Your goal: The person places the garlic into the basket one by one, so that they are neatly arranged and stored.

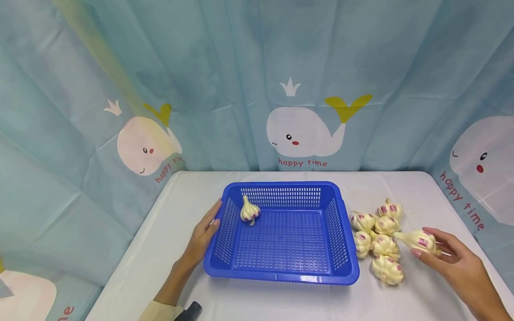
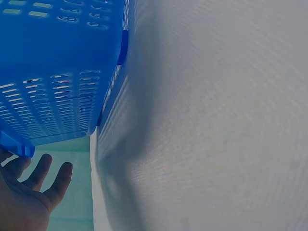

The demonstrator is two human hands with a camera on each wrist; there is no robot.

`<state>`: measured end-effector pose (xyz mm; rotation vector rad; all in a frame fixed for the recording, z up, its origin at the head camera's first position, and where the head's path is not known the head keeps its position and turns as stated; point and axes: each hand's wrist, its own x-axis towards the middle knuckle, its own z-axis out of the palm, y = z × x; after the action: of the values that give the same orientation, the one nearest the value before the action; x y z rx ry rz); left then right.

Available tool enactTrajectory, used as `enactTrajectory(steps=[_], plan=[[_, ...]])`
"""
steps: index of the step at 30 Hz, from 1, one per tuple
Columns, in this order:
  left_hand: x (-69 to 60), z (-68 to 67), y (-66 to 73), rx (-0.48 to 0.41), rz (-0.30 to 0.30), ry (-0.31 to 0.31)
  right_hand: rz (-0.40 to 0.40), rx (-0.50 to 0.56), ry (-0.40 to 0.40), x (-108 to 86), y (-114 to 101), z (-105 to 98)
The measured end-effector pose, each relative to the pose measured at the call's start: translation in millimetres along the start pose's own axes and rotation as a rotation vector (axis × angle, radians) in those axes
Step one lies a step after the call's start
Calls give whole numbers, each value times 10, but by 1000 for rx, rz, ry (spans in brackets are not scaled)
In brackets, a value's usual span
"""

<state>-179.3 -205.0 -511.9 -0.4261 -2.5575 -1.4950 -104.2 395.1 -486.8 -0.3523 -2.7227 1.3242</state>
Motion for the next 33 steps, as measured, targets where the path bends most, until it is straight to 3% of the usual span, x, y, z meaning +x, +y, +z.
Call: enactTrajectory(steps=[3, 12, 22, 33], plan=[[-2, 0, 7, -3, 2, 2, 26, 38, -17, -10, -57, 19], [1, 7, 13, 0, -3, 6, -28, 6, -51, 3, -172, 73], [-1, 5, 21, -1, -12, 1, 13, -6, -116, 83, -363, 158], [-4, 10, 11, 2, -1, 8, -54, 19, -124, 148, -448, 219]])
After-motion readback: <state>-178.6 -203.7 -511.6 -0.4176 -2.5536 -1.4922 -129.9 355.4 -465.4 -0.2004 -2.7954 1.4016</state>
